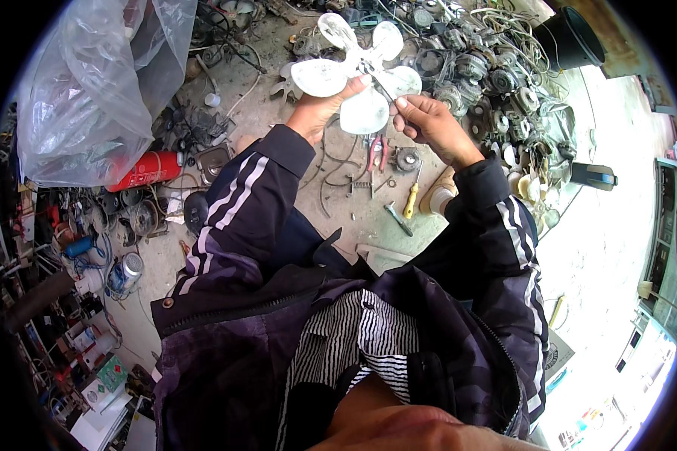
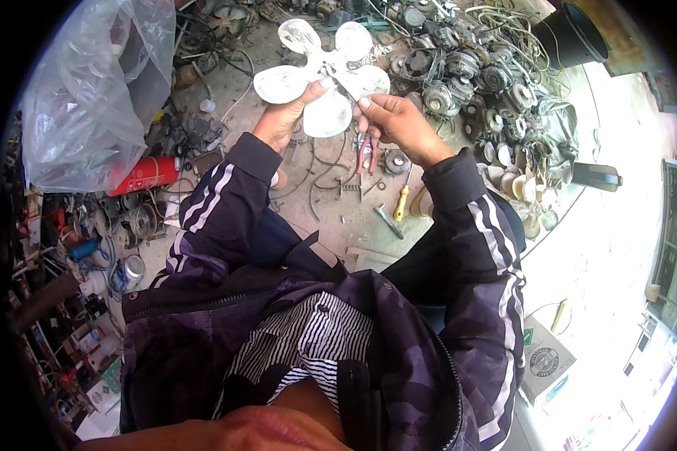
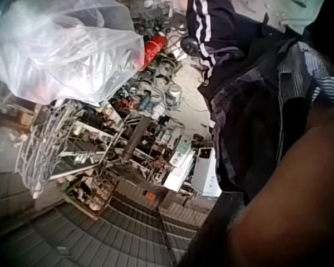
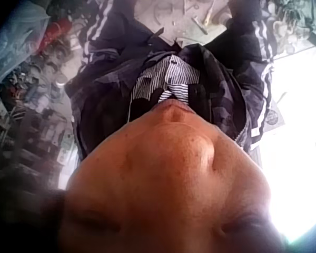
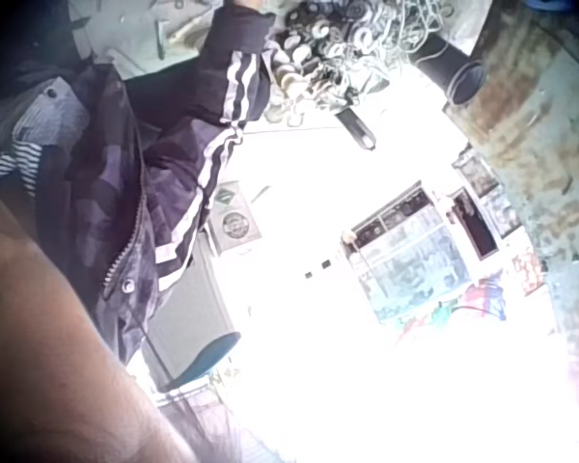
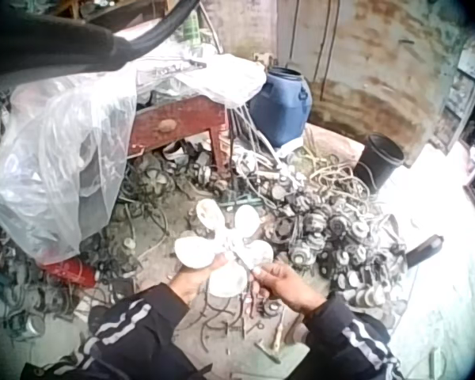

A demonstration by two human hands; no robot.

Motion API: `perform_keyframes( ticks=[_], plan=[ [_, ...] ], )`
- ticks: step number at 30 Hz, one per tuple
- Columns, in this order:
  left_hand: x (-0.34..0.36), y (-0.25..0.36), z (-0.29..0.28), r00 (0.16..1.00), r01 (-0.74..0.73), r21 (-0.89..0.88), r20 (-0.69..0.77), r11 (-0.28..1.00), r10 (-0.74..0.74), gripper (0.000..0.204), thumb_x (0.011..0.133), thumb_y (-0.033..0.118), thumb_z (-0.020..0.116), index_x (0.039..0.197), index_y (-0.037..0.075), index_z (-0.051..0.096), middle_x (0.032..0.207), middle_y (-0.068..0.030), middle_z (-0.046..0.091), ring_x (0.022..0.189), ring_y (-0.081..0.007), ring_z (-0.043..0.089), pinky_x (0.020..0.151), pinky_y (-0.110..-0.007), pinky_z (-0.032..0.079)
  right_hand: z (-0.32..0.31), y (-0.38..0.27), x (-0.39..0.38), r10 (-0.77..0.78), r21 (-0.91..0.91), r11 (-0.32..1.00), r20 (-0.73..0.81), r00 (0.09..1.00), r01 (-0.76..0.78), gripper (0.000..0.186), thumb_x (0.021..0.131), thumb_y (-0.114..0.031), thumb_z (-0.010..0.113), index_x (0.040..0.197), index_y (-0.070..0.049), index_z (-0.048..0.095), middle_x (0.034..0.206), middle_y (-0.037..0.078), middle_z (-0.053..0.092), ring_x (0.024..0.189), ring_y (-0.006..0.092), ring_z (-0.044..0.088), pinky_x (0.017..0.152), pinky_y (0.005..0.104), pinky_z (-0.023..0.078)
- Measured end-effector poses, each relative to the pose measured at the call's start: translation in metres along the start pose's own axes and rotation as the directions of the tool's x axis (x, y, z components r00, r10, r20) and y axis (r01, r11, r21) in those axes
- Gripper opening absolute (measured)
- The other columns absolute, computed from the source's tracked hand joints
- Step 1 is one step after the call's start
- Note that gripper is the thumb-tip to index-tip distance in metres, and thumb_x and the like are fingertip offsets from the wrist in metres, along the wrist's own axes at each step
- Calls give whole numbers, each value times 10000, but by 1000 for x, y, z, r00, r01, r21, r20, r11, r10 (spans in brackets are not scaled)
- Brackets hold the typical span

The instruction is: The person plugs a fan blade into a power strip and tests it, then sits on the floor to disassemble the blade using a wrench and pliers. They remove the central hub and later reattach it, continuing to adjust the blade with the wrench.

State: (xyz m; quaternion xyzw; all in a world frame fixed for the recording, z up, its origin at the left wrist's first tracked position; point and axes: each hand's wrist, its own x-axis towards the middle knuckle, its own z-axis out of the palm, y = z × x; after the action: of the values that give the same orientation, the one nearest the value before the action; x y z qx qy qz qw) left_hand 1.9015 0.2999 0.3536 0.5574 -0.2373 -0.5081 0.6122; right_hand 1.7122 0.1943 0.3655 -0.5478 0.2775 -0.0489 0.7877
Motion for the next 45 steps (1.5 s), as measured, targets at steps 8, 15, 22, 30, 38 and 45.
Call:
perform_keyframes(
  ticks=[8,15,22,30,38,45],
  plan=[
    [-5,2,2,1000,8,123,-6,992,-8,465,776,286,760,1130,29,600,1062,-49,642,983,-132,595,861,-290,466,-9,-2,2,20,-226,974,-20,1000,-24,249,955,-290,523,881,-80,635,675,-57,561,561,9,427,490,159,307],
    [-4,4,-8,991,-121,333,91,935,96,339,745,247,784,965,27,647,906,-38,665,826,-121,617,734,-269,491,-29,-6,1,-159,-523,843,-25,987,123,323,941,-299,545,811,-15,630,625,-34,524,582,59,437,524,233,355],
    [-1,3,-9,982,-156,451,169,879,87,311,739,255,788,902,26,655,863,-36,671,780,-129,623,705,-282,493,-38,-22,-6,-333,-767,609,-18,943,201,335,938,-317,544,831,-11,631,623,-25,504,597,79,438,562,256,372],
    [-3,8,-4,998,39,-4,53,999,-39,475,769,269,766,1139,26,592,1068,-49,642,985,-139,598,865,-284,463,-19,-15,-2,-41,-206,978,-20,999,35,276,979,-337,465,913,-114,614,657,-99,470,537,-11,298,486,156,220],
    [-2,7,-2,993,94,-33,73,995,-91,518,779,305,756,1192,64,556,1136,-54,606,1064,-157,570,922,-318,447,-9,-7,1,-11,-153,988,-32,999,6,254,973,-321,488,922,-111,620,691,-91,525,542,-4,335,502,146,252],
    [2,-1,-2,996,57,-1,66,998,-57,502,789,300,750,1184,54,562,1115,-53,621,1035,-150,584,912,-306,453,-3,5,6,30,-61,998,-24,999,-32,245,964,-315,507,945,-102,628,733,-74,559,596,9,413,516,145,300]
  ],
)
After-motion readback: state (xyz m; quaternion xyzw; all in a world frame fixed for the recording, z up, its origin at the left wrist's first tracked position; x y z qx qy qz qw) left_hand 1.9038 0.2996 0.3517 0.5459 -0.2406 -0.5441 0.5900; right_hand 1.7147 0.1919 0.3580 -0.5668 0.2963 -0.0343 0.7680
